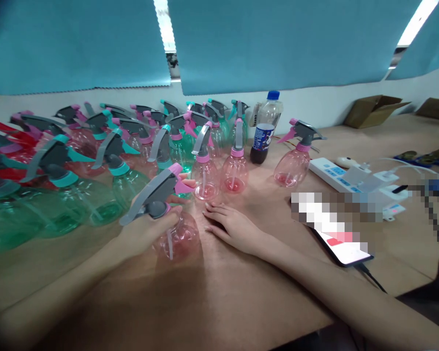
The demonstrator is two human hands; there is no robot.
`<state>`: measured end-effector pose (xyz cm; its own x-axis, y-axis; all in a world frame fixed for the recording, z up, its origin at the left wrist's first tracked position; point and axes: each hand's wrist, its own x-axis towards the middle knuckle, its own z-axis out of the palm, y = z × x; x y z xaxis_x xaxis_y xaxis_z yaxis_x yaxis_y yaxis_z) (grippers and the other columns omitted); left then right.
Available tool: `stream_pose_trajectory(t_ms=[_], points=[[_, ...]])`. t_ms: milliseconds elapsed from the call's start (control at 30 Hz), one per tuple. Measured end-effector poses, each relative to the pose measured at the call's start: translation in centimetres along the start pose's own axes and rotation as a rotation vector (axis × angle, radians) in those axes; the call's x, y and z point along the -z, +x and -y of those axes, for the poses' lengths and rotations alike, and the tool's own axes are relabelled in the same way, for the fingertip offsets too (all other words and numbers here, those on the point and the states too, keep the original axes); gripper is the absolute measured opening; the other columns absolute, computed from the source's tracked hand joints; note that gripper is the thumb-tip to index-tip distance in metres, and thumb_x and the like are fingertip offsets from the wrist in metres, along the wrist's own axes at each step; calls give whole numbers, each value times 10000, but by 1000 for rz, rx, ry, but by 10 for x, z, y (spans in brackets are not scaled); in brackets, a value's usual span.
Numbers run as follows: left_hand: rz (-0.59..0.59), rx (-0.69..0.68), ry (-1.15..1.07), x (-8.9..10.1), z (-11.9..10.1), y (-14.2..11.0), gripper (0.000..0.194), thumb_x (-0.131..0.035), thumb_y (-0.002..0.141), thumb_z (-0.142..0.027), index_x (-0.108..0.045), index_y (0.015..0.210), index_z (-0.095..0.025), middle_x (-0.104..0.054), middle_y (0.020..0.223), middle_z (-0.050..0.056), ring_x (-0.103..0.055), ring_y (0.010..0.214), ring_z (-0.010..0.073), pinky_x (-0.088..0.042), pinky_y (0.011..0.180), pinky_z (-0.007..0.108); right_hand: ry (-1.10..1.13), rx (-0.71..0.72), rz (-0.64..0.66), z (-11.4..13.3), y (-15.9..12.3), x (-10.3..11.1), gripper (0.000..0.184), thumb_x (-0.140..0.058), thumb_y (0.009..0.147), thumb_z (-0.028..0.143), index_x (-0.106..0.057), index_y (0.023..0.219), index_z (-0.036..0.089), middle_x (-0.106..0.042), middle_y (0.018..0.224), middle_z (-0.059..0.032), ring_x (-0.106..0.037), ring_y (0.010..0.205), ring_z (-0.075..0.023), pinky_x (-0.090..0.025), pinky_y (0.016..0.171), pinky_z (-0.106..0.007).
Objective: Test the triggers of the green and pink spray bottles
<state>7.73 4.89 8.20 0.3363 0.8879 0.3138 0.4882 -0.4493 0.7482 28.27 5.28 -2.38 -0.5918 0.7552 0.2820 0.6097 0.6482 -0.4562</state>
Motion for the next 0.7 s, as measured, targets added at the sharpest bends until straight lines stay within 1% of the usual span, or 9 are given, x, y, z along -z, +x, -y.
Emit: stream_pose_trajectory(t_ms=[67, 133, 267, 333, 533, 700], points=[[9, -18, 2, 0, 2, 0, 275, -508, 731, -251, -589, 994, -246, -594, 741, -27, -526, 598, 143, -457, 571, 265, 2, 0, 0, 0, 0, 0, 428, -448, 996, 387, -558, 1352, 178, -568, 1399, -115, -472, 1345, -245, -391, 1122, -468], [18, -21, 4, 0, 2, -1, 273, -501, 731, -243, -582, 992, -240, -591, 752, -26, -521, 590, 135, -456, 570, 262, 9, 1, 2, 0, 0, 0, 432, -450, 995, 386, -552, 1360, 181, -565, 1402, -115, -473, 1344, -245, -390, 1122, -468], [24, -17, -32, 1, 1, 0, 424, -514, 709, -247, -554, 1131, -241, -623, 803, -13, -556, 631, 147, -474, 598, 267, 22, -5, 7, 0, -1, 1, 436, -452, 994, 390, -542, 1372, 190, -554, 1414, -111, -469, 1347, -246, -387, 1124, -470], [28, -11, -43, 1, 0, 0, 453, -519, 705, -262, -553, 1156, -247, -625, 781, -13, -565, 649, 159, -482, 617, 274, 26, -9, 6, 0, -1, 1, 436, -452, 995, 392, -539, 1375, 198, -542, 1425, -108, -465, 1350, -248, -385, 1124, -475], [20, 3, -44, 2, -4, -1, 381, -520, 698, -243, -597, 1071, -249, -575, 665, -44, -513, 571, 147, -466, 601, 267, 42, -11, 6, 0, -1, 1, 440, -460, 991, 394, -547, 1369, 185, -554, 1412, -116, -463, 1351, -252, -377, 1130, -481], [26, 32, -61, 2, -5, -1, 384, -545, 699, -233, -599, 1078, -265, -616, 710, -25, -539, 601, 162, -478, 594, 274, 42, -5, -7, 0, -1, 1, 427, -463, 990, 389, -546, 1369, 212, -559, 1409, -103, -466, 1349, -255, -381, 1125, -495]])
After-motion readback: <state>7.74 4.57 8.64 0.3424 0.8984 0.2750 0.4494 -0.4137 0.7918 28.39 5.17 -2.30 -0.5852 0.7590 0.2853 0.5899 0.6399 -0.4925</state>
